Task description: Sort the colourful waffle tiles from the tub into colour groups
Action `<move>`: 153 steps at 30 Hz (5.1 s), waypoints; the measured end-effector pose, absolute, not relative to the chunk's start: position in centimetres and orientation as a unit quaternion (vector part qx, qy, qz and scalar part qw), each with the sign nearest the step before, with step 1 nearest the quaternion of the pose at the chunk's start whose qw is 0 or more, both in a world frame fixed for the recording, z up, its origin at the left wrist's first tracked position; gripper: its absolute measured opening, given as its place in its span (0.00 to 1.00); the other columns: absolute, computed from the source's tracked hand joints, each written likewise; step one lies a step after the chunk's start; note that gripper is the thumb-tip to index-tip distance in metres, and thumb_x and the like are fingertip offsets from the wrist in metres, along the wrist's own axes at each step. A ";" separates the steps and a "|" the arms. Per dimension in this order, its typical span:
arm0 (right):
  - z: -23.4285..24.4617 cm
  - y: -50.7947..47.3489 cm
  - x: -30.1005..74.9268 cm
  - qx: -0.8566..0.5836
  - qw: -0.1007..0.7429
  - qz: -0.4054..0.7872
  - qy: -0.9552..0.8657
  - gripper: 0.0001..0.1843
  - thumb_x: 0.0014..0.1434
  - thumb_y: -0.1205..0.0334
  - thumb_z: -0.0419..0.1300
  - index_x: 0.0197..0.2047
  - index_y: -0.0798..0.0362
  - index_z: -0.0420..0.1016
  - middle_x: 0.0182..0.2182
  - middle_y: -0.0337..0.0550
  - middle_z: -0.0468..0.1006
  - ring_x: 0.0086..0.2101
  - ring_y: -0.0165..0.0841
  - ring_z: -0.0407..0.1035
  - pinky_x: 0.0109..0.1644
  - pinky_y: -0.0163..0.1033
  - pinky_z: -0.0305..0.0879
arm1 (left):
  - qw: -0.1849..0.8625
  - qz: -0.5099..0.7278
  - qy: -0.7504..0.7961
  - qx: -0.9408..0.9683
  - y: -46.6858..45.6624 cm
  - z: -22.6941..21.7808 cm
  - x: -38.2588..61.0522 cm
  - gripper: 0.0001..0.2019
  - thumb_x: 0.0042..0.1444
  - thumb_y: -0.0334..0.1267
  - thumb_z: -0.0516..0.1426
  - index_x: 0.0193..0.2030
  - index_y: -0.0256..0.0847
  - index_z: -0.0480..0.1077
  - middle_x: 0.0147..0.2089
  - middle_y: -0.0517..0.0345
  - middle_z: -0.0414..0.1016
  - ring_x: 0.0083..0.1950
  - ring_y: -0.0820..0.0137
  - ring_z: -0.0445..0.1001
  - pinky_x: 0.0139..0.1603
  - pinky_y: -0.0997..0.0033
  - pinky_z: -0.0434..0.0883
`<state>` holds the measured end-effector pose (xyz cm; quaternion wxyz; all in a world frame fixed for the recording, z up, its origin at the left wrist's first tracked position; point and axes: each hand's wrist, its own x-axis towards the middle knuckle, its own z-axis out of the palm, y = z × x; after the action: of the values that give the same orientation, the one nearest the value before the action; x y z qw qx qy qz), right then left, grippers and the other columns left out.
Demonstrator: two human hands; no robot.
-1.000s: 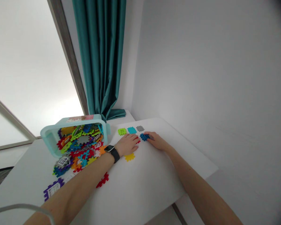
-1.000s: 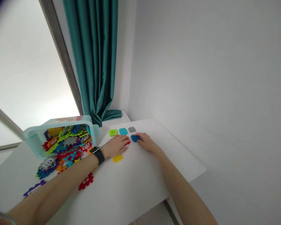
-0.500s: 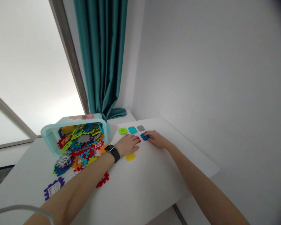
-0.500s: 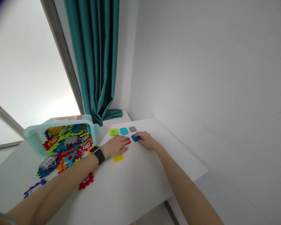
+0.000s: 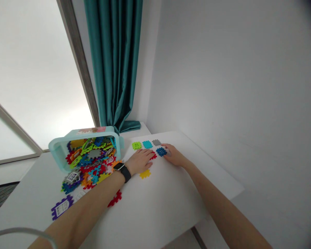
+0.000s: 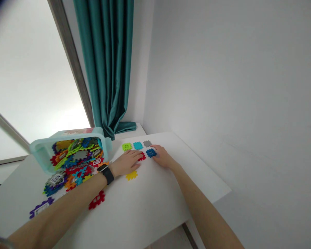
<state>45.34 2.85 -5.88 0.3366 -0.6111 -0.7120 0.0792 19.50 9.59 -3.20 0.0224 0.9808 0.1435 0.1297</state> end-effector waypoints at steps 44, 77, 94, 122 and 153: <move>-3.8 2.4 19.1 -0.438 0.422 0.144 -0.780 0.13 0.65 0.67 0.51 0.46 0.48 0.76 0.41 0.46 0.80 0.43 0.41 0.73 0.48 0.48 0.70 | 0.099 0.312 0.424 0.844 6.2 -2.1 -10.2 0.11 0.64 0.38 0.53 0.52 0.42 0.70 0.50 0.49 0.75 0.52 0.60 0.73 0.55 0.55 0.71; -3.7 1.9 18.2 -0.457 0.491 0.384 -0.634 0.15 0.64 0.49 0.57 0.45 0.51 0.73 0.36 0.41 0.77 0.37 0.36 0.72 0.42 0.40 0.70 | 0.069 0.345 0.273 0.895 3.6 0.1 -3.4 0.19 0.63 0.35 0.59 0.60 0.45 0.64 0.60 0.48 0.74 0.59 0.60 0.70 0.61 0.52 0.69; -3.2 1.5 17.7 -0.467 0.464 0.473 -0.586 0.16 0.58 0.47 0.62 0.28 0.51 0.68 0.23 0.33 0.65 0.25 0.29 0.58 0.29 0.35 0.54 | 0.518 0.435 0.384 0.629 2.5 -2.2 -0.7 0.16 0.60 0.52 0.59 0.38 0.38 0.72 0.34 0.58 0.72 0.35 0.71 0.69 0.36 0.71 0.69; -1.6 0.6 17.2 -0.416 0.466 0.563 -0.542 0.20 0.53 0.43 0.66 0.30 0.50 0.66 0.26 0.34 0.67 0.27 0.30 0.60 0.32 0.35 0.59 | 0.564 0.405 0.392 0.604 1.9 -1.7 -0.1 0.20 0.55 0.55 0.62 0.31 0.38 0.68 0.29 0.62 0.67 0.30 0.74 0.63 0.33 0.73 0.62; -2.2 2.0 19.5 -0.511 0.508 0.435 -0.540 0.26 0.53 0.36 0.63 0.26 0.50 0.61 0.22 0.33 0.65 0.24 0.28 0.57 0.26 0.35 0.52 | 0.251 0.212 0.471 0.819 6.1 0.9 -9.7 0.08 0.58 0.39 0.56 0.32 0.40 0.75 0.32 0.57 0.76 0.30 0.70 0.70 0.32 0.72 0.63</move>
<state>19.45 2.04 -2.18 0.5081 -0.5109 -0.5401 0.4349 -9.69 6.15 0.92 0.2511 0.8187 0.4709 0.2119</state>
